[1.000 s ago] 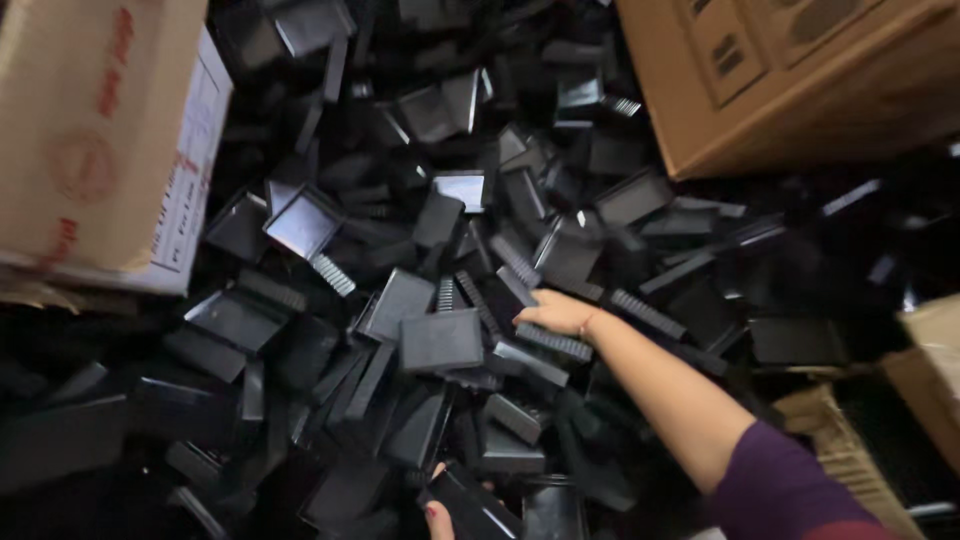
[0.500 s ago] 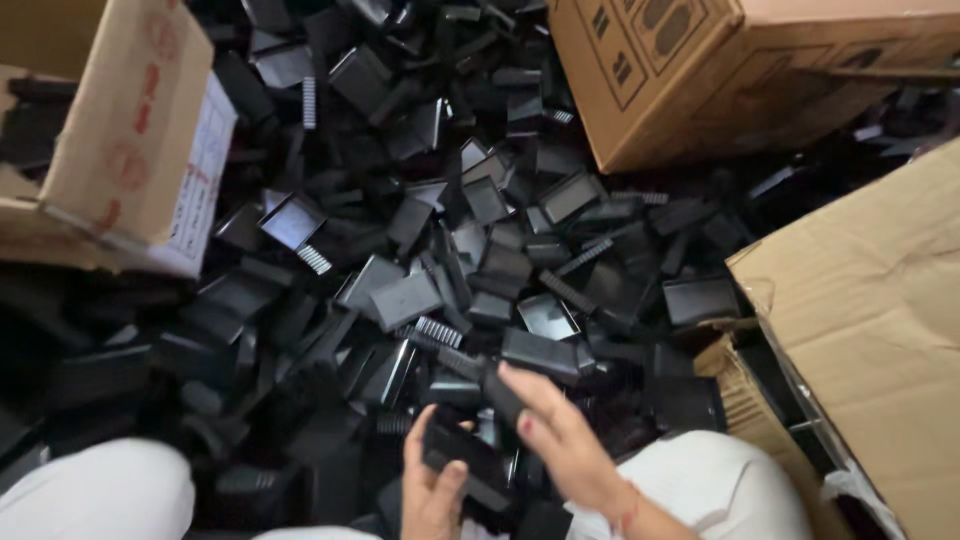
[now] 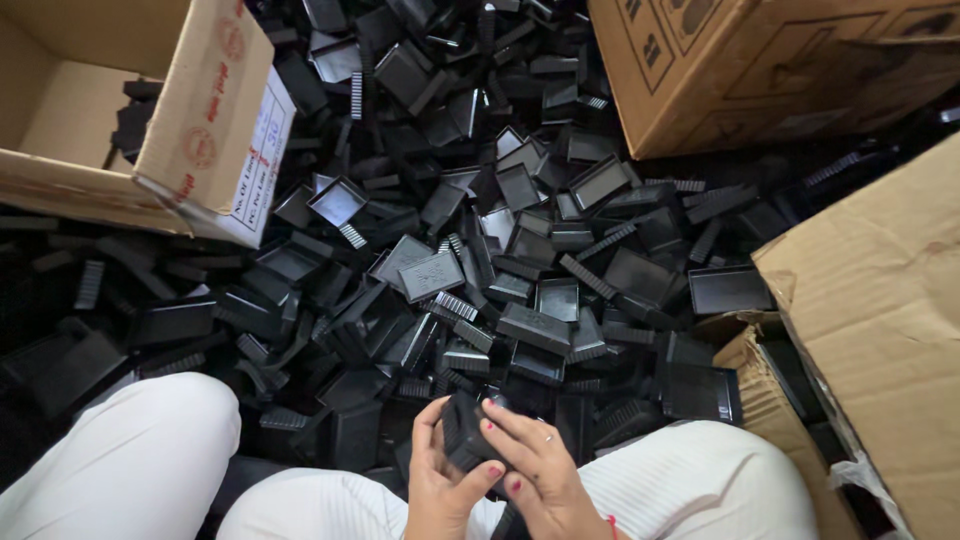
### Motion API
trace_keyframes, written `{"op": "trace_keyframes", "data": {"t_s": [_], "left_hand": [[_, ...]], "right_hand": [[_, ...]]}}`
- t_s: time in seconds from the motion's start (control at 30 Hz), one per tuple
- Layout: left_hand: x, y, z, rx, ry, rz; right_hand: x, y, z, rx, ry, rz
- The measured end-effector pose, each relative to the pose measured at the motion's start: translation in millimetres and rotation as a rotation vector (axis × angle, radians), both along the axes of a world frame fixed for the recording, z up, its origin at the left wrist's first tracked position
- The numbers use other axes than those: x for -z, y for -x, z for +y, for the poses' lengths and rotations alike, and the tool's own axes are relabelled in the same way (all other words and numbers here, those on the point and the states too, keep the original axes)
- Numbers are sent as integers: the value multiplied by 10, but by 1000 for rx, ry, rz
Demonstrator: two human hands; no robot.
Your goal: The person sits on the floor surrounded by a large pile of black plastic boxes, picks up individual boxes, turns them over in their hands, and places them into an open cardboard carton beside them, repeating this handling throughout the clip.
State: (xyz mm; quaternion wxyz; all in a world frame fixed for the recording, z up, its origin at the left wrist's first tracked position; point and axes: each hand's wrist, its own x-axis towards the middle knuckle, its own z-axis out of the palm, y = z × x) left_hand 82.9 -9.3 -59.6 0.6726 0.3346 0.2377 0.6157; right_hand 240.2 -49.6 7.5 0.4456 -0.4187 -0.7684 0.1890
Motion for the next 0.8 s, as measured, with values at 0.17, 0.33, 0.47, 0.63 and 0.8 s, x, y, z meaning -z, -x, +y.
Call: {"op": "trace_keyframes", "data": {"t_s": [0.17, 0.33, 0.47, 0.63, 0.8], "left_hand": [[322, 68, -88, -148, 15, 283], [328, 449, -32, -358, -378, 894], [-491, 744, 169, -542, -590, 975], [-2368, 1923, 1307, -1172, -936, 1218], [-2456, 2320, 2131, -1259, -919, 1678]], "right_hand": [[402, 25, -87, 70, 36, 32], [856, -77, -52, -153, 634, 183], [955, -190, 174, -393, 502, 300], [800, -166, 233, -131, 237, 149], [794, -96, 280, -47, 133, 66]]}}
